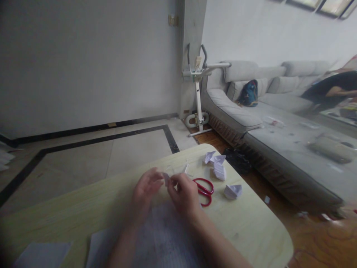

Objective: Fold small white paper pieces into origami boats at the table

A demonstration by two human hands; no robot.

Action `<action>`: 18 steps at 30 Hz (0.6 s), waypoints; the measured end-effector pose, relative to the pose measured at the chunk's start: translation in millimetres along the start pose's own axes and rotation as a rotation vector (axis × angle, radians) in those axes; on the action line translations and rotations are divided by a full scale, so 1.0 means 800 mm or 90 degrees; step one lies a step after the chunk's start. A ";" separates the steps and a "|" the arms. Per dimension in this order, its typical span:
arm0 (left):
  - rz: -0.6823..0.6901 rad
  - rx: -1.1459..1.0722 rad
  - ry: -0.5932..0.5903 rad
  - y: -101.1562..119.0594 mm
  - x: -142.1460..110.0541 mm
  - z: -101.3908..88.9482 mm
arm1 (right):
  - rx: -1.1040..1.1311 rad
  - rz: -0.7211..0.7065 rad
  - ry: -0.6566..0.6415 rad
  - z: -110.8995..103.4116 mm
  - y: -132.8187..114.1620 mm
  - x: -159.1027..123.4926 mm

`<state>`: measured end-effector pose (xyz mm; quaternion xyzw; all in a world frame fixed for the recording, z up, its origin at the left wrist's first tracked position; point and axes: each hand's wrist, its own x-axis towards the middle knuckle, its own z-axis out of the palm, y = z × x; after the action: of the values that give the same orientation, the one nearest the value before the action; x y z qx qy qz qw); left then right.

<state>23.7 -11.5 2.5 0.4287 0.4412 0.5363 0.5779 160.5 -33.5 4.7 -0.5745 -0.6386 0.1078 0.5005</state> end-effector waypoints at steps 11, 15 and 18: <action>0.023 0.157 -0.086 0.004 -0.003 0.001 | -0.031 -0.108 -0.014 0.003 -0.003 0.000; 0.040 0.184 -0.072 0.006 -0.001 0.002 | -0.015 -0.066 -0.029 0.001 -0.005 0.001; 0.022 0.193 -0.095 0.010 -0.002 0.002 | 0.023 0.009 -0.027 0.002 -0.003 0.000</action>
<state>23.2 -12.8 10.7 0.5572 0.4657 0.4397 0.5285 158.3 -33.4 5.6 -0.5674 -0.6427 0.1354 0.4966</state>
